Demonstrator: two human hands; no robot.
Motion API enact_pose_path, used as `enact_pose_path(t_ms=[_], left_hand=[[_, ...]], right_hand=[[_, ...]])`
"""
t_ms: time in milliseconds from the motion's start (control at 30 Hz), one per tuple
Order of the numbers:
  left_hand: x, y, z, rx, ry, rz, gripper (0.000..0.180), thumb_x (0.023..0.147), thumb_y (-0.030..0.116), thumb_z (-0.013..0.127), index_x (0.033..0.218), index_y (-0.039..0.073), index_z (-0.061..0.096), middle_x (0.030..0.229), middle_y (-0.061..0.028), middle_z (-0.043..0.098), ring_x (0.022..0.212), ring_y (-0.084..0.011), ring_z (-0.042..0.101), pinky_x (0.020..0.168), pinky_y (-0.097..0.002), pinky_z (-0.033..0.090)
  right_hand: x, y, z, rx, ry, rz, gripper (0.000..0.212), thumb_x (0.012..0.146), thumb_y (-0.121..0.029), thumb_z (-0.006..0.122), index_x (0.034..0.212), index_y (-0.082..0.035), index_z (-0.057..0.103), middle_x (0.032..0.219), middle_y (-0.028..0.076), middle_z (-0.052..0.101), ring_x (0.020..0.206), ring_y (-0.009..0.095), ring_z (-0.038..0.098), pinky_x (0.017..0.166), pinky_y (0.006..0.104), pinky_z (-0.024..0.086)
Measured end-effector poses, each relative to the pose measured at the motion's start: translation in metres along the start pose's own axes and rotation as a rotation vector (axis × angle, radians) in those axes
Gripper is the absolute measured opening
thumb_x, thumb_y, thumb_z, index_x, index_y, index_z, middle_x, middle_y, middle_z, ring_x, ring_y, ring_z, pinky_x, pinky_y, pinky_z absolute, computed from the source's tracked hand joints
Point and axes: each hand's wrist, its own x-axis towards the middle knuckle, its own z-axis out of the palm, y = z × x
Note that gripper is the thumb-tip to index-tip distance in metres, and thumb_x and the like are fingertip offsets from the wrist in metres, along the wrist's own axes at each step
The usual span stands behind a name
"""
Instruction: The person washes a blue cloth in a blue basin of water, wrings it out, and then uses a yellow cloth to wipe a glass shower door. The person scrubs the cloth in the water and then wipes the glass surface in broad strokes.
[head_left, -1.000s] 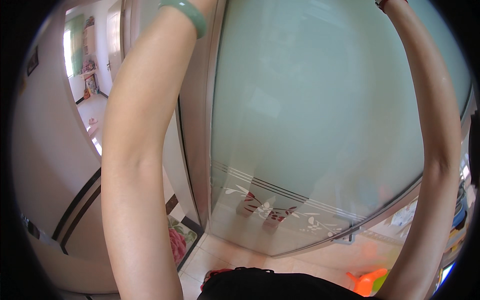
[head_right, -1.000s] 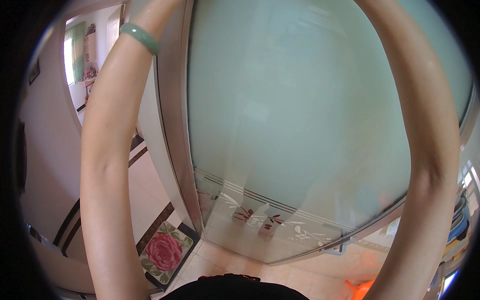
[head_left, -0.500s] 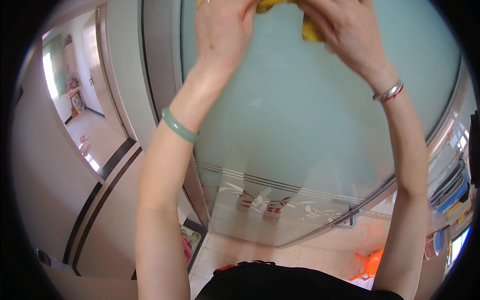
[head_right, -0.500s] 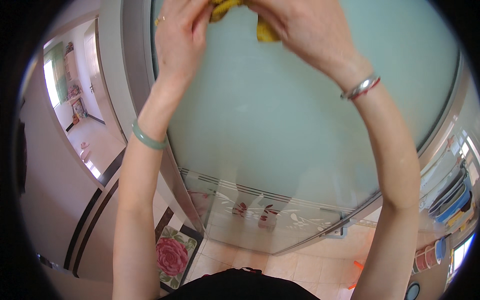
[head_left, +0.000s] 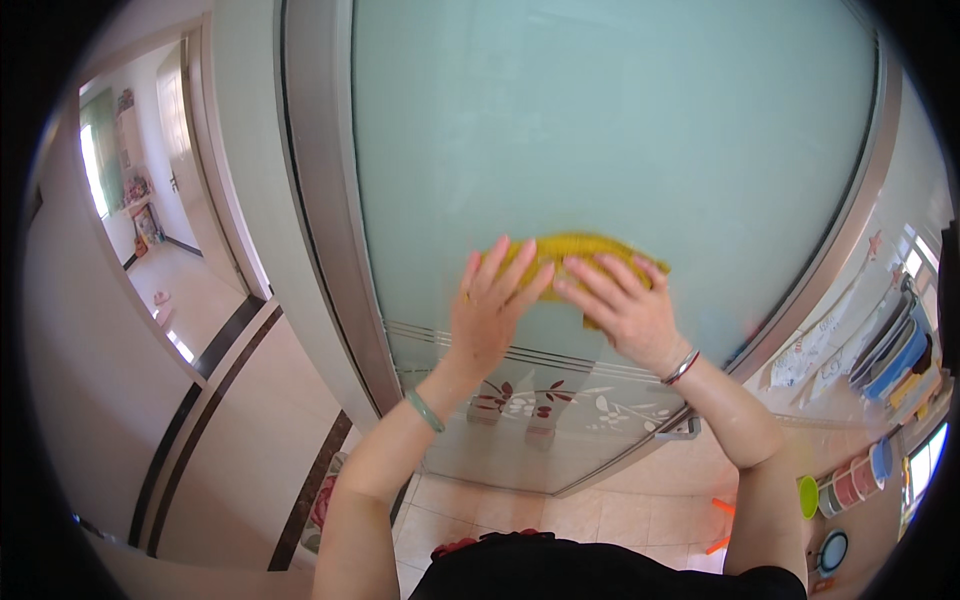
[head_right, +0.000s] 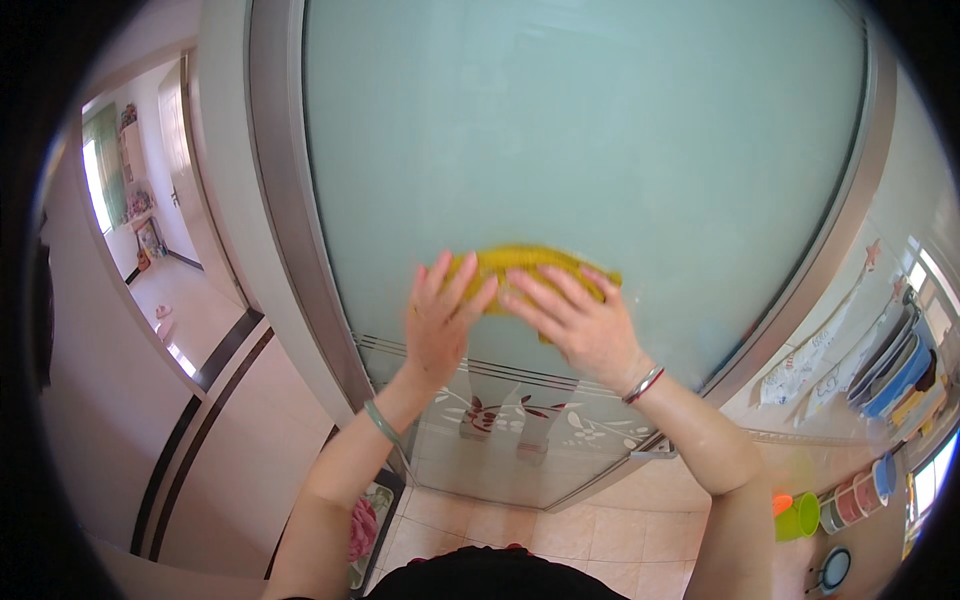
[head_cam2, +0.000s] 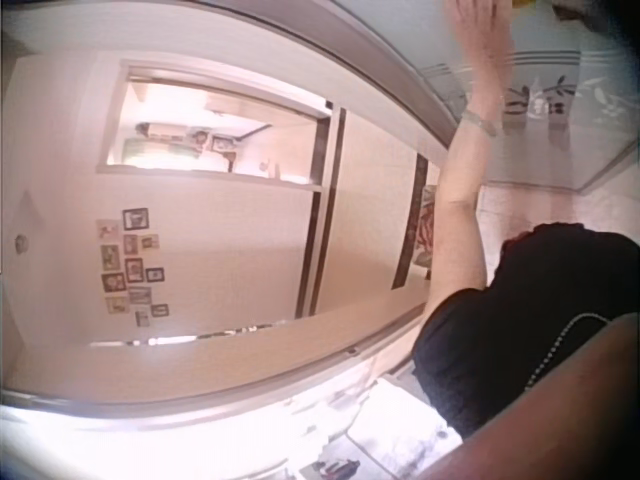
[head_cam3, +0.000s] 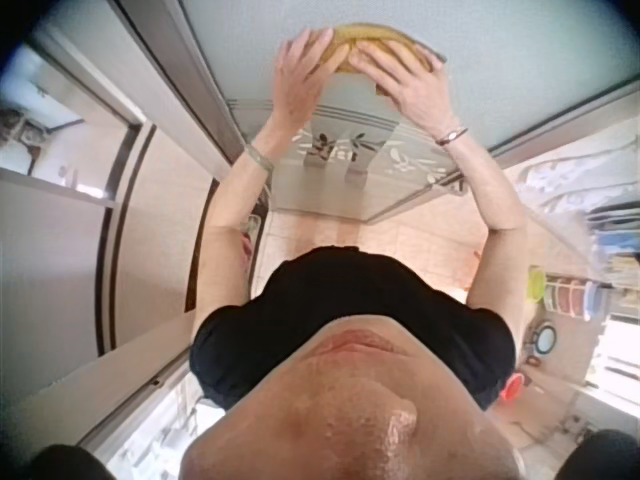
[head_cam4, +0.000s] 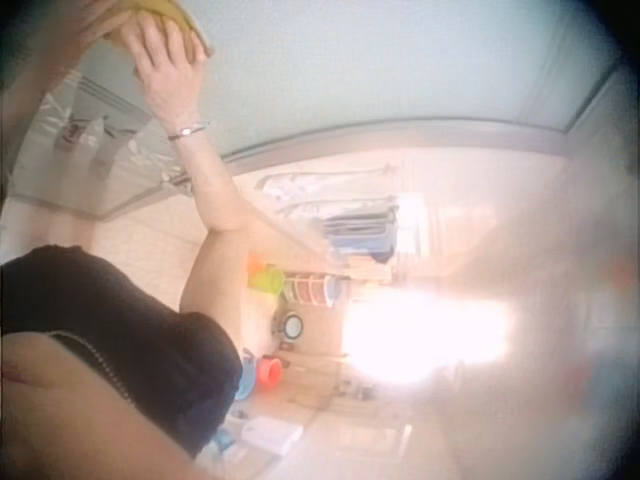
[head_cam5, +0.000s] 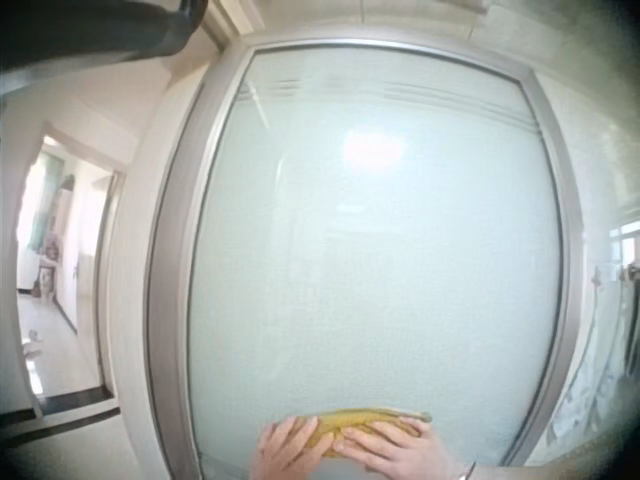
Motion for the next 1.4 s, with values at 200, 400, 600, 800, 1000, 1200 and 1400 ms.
enact_pose_path(t_ms=[200,400,600,800,1000,1200,1400], left_hand=[[-0.106,0.013,0.002,-0.065,-0.153,-0.019,0.048,0.084,0.002,0.059,0.127,0.022,0.064,0.141,-0.0004,0.052,0.135,-0.0252,0.044,0.111,-0.0465,0.036],[-0.120,0.007,-0.001,-0.033,-0.087,-0.099,0.046,0.081,-0.002,0.062,0.124,0.016,0.065,0.140,-0.0014,0.053,0.134,-0.0262,0.046,0.109,-0.0460,0.039],[-0.123,-0.014,-0.015,0.068,0.050,-0.254,0.041,0.084,0.001,0.061,0.123,0.012,0.064,0.138,-0.0031,0.055,0.131,-0.0273,0.048,0.107,-0.0444,0.042],[-0.121,-0.052,-0.041,0.208,0.237,-0.429,0.035,0.093,0.001,0.054,0.128,0.005,0.061,0.140,-0.0095,0.053,0.133,-0.0320,0.045,0.109,-0.0437,0.036],[-0.117,-0.085,-0.050,0.167,0.289,-0.629,0.036,0.097,0.007,0.051,0.132,0.002,0.057,0.145,-0.0132,0.048,0.138,-0.0334,0.038,0.113,-0.0429,0.031],[-0.113,-0.098,-0.047,0.045,0.324,-0.615,0.039,0.098,0.008,0.049,0.135,-0.003,0.052,0.147,-0.0178,0.044,0.140,-0.0363,0.036,0.115,-0.0460,0.027],[-0.071,-0.110,-0.062,0.016,0.318,-0.550,0.039,0.096,0.007,0.049,0.135,-0.003,0.052,0.148,-0.0179,0.043,0.140,-0.0357,0.036,0.116,-0.0460,0.026]], right_hand=[[-0.051,-0.044,0.026,0.075,-0.213,-0.182,0.060,0.084,-0.019,0.061,0.142,-0.028,0.047,0.149,-0.007,0.043,0.130,0.013,0.045,0.104,0.0387,0.041],[-0.017,-0.046,0.030,0.155,-0.175,-0.307,0.054,0.087,-0.019,0.056,0.141,-0.027,0.049,0.145,-0.006,0.047,0.127,0.013,0.048,0.110,0.0380,0.038],[0.046,-0.054,0.029,0.228,-0.141,-0.422,0.049,0.089,-0.020,0.055,0.137,-0.023,0.052,0.146,-0.005,0.046,0.133,0.014,0.044,0.115,0.0357,0.033],[0.137,-0.073,0.034,0.207,-0.027,-0.571,0.043,0.088,-0.019,0.055,0.131,-0.021,0.057,0.142,-0.004,0.049,0.132,0.015,0.044,0.113,0.0356,0.035],[0.200,-0.096,0.050,0.225,0.053,-0.663,0.042,0.087,-0.019,0.056,0.130,-0.020,0.059,0.140,-0.002,0.052,0.131,0.015,0.046,0.112,0.0342,0.035],[0.220,-0.093,0.044,0.290,0.036,-0.681,0.041,0.087,-0.017,0.055,0.128,-0.020,0.060,0.137,0.000,0.055,0.130,0.015,0.048,0.113,0.0334,0.035],[0.237,-0.072,0.022,0.266,0.048,-0.644,0.043,0.085,-0.017,0.058,0.128,-0.020,0.059,0.136,0.001,0.055,0.131,0.015,0.048,0.114,0.0349,0.034]])
